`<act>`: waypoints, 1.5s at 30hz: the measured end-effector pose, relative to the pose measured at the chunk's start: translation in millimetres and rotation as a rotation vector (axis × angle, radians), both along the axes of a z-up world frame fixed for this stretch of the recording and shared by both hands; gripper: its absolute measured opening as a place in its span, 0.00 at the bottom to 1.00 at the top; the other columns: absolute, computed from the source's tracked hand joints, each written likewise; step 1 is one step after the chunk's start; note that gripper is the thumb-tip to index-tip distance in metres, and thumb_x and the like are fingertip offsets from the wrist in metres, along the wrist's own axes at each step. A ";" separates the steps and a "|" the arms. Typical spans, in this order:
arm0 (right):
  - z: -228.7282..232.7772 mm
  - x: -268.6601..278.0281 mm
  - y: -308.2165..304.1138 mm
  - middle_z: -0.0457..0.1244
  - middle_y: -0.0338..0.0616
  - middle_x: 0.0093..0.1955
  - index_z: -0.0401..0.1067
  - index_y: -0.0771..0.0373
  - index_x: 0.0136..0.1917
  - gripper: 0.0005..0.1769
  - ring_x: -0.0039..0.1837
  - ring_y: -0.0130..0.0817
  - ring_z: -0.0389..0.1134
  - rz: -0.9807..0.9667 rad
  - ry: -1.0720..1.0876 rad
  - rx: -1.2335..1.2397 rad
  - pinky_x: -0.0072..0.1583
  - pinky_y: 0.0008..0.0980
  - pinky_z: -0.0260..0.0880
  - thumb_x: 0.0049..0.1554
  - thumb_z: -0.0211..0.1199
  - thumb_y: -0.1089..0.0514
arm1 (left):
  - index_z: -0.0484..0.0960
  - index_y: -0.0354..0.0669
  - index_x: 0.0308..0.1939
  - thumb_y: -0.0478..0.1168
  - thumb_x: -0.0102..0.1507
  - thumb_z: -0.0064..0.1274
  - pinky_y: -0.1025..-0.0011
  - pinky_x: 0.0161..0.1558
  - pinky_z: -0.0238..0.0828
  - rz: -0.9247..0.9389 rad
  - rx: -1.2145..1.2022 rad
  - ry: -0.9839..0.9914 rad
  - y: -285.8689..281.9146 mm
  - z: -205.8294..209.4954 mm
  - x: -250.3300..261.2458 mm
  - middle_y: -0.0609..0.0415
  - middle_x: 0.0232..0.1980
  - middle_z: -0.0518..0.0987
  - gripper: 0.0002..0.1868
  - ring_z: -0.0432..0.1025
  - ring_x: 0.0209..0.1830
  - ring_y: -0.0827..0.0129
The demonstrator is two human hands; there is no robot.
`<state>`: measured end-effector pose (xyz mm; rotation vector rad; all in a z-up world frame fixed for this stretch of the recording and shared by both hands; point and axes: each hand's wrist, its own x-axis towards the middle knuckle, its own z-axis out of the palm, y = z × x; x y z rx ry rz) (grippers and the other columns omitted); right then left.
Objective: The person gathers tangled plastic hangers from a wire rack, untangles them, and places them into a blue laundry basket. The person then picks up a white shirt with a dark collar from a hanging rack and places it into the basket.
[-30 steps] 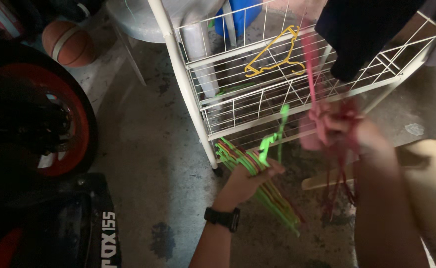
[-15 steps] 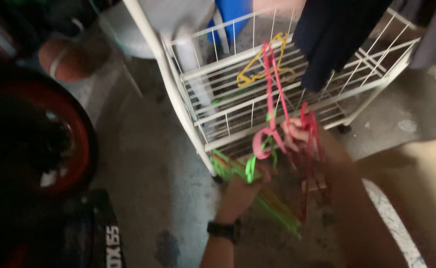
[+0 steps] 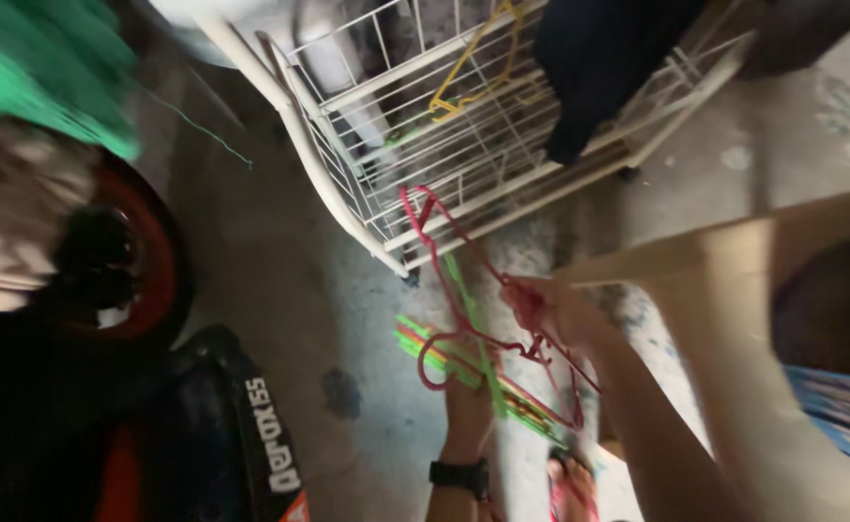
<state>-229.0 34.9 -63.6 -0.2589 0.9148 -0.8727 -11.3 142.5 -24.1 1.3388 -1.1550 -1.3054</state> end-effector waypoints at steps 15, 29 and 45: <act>346.4 40.1 123.0 0.50 0.29 0.22 0.63 0.52 0.40 0.19 0.23 0.23 0.46 -0.162 -0.070 -0.063 0.27 0.30 0.45 0.71 0.63 0.50 | 0.84 0.34 0.47 0.21 0.61 0.59 0.56 0.58 0.75 -0.131 -0.378 -0.191 69.5 377.6 16.5 0.44 0.50 0.84 0.12 0.79 0.54 0.50; 543.0 17.9 185.6 0.63 0.33 0.35 0.76 0.60 0.71 0.22 0.35 0.24 0.60 0.016 0.122 -0.078 0.38 0.29 0.59 0.71 0.54 0.49 | 0.84 0.43 0.47 0.28 0.59 0.54 0.58 0.72 0.69 -0.681 -0.605 -0.344 62.0 553.5 11.4 0.56 0.52 0.88 0.14 0.81 0.57 0.60; 651.7 -197.4 256.0 0.76 0.33 0.54 0.78 0.61 0.60 0.18 0.57 0.25 0.75 -0.016 0.833 -0.443 0.60 0.31 0.77 0.58 0.72 0.55 | 0.88 0.44 0.38 0.38 0.70 0.54 0.54 0.42 0.74 -1.140 -0.873 -1.357 70.1 611.5 -175.6 0.45 0.38 0.84 0.09 0.79 0.40 0.52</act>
